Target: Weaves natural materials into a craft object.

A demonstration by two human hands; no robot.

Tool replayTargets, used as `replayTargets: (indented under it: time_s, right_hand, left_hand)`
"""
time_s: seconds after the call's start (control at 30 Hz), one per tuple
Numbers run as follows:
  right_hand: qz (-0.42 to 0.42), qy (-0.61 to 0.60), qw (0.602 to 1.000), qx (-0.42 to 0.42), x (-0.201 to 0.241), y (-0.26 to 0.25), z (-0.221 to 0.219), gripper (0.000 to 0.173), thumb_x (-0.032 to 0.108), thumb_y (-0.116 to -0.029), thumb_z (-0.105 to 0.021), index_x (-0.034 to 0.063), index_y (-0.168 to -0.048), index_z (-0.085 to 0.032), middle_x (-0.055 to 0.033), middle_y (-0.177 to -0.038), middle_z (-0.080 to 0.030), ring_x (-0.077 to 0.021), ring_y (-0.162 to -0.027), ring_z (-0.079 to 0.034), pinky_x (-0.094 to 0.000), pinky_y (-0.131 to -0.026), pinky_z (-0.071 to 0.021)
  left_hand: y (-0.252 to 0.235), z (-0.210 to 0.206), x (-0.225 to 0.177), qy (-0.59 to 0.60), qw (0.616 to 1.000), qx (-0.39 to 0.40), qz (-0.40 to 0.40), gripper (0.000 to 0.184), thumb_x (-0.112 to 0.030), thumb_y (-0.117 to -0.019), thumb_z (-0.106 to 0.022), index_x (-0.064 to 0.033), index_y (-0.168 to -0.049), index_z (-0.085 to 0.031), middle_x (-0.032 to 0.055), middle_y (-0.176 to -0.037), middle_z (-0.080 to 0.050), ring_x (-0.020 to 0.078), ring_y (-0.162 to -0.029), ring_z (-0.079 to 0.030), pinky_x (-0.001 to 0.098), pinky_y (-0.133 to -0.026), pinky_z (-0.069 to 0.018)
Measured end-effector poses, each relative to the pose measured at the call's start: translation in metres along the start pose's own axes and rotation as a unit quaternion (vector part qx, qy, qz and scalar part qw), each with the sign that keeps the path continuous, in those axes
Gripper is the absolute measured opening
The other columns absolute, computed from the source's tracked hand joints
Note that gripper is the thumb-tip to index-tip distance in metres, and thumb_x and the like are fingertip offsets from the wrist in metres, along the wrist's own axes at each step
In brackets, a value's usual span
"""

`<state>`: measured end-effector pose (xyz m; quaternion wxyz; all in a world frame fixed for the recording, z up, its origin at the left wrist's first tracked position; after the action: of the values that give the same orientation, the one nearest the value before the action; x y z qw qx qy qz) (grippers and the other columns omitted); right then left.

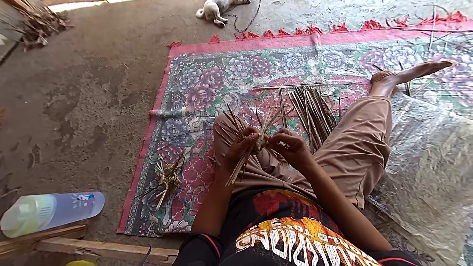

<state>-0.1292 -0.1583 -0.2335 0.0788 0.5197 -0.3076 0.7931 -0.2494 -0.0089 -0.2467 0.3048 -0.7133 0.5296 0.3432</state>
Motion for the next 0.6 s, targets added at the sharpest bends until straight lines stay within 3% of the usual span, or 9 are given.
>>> replayTargets:
  time_s: [0.1, 0.17, 0.23, 0.37, 0.43, 0.53, 0.6]
  right_hand:
    - [0.004, -0.001, 0.999, 0.037, 0.003, -0.002, 0.003, 0.003, 0.005, -0.088, -0.07, 0.0039, -0.086, -0.072, -0.0015, -0.087, -0.064, -0.0073, -0.083, -0.061, -0.0279, -0.078, -0.0528]
    - [-0.04, -0.058, 0.992, 0.107, 0.002, -0.003, 0.011, 0.008, 0.005, -0.0886, -0.07, 0.0048, -0.081, -0.069, 0.0016, -0.084, -0.063, -0.0032, -0.08, -0.06, -0.0205, -0.075, -0.0525]
    - [-0.1, -0.118, 0.973, 0.17, -0.001, -0.003, 0.018, 0.008, 0.006, -0.0895, -0.07, 0.0057, -0.081, -0.069, 0.0041, -0.083, -0.063, -0.0016, -0.08, -0.06, -0.02, -0.076, -0.0514]
    - [-0.146, -0.137, 0.959, 0.202, -0.012, -0.002, 0.02, 0.009, 0.006, -0.0916, -0.068, 0.0068, -0.082, -0.067, 0.0064, -0.078, -0.064, 0.0007, -0.075, -0.059, -0.0195, -0.073, -0.0511]
    - [-0.156, -0.05, 0.973, 0.164, -0.012, -0.001, 0.02, 0.006, 0.008, -0.0937, -0.068, 0.0049, -0.089, -0.07, 0.0036, -0.081, -0.065, -0.0012, -0.076, -0.059, -0.0232, -0.074, -0.0512]
    - [-0.12, 0.107, 0.986, 0.051, 0.003, -0.001, 0.02, 0.016, 0.009, -0.0933, -0.07, 0.0023, -0.107, -0.074, -0.0124, -0.1, -0.07, -0.0249, -0.095, -0.066, -0.0498, -0.086, -0.0535]
    - [-0.052, 0.144, 0.988, 0.011, 0.014, -0.005, 0.02, 0.024, 0.012, -0.0907, -0.072, 0.0031, -0.113, -0.073, -0.0142, -0.108, -0.069, -0.0299, -0.102, -0.066, -0.0543, -0.09, -0.0527]
  left_hand:
    - [0.001, -0.002, 0.0, 0.021, 0.999, -0.026, 0.029, 0.014, -0.035, -0.0971, -0.069, -0.0212, -0.1, -0.069, 0.0024, -0.092, -0.071, 0.0038, -0.06, -0.06, 0.0166, -0.052, -0.0495]
    - [0.003, -0.004, 0.001, 0.069, 0.994, -0.057, 0.062, 0.019, -0.04, -0.0926, -0.073, -0.0212, -0.094, -0.07, 0.0018, -0.089, -0.071, 0.0062, -0.061, -0.063, 0.0198, -0.054, -0.053]
    - [0.006, -0.004, -0.002, 0.089, 0.99, -0.083, 0.076, 0.024, -0.043, -0.0899, -0.076, -0.0201, -0.087, -0.071, 0.0016, -0.089, -0.072, 0.0082, -0.067, -0.067, 0.0232, -0.058, -0.0579]
    - [0.002, -0.005, -0.003, 0.057, 0.994, -0.076, 0.05, 0.028, -0.045, -0.0948, -0.069, -0.0197, -0.083, -0.07, 0.0011, -0.09, -0.072, 0.0074, -0.069, -0.068, 0.0219, -0.058, -0.0565]
    - [0.0, -0.006, -0.005, 0.023, 0.998, -0.06, 0.017, 0.029, -0.047, -0.0962, -0.066, -0.019, -0.089, -0.072, 0.0019, -0.094, -0.073, 0.0054, -0.066, -0.066, 0.0188, -0.054, -0.0533]
    - [0.0, -0.001, -0.011, -0.014, 0.999, -0.047, 0.013, 0.044, -0.051, -0.097, -0.063, -0.015, -0.121, -0.069, 0.0086, -0.117, -0.072, 0.0102, -0.076, -0.07, 0.0225, -0.062, -0.0577]
    - [0.002, -0.002, -0.015, -0.028, 0.997, -0.059, 0.034, 0.048, -0.044, -0.1033, -0.053, -0.0111, -0.138, -0.059, 0.0128, -0.125, -0.069, 0.0155, -0.083, -0.072, 0.0276, -0.068, -0.0609]
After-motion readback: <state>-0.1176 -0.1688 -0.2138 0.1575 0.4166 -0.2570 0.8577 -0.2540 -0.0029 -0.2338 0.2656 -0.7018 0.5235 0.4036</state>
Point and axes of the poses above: each hand's wrist, its own y-axis away from the middle knuckle, its own z-axis out of the back of the hand, x = y × z, the point moved 2 cm from there along -y, towards the middle knuckle
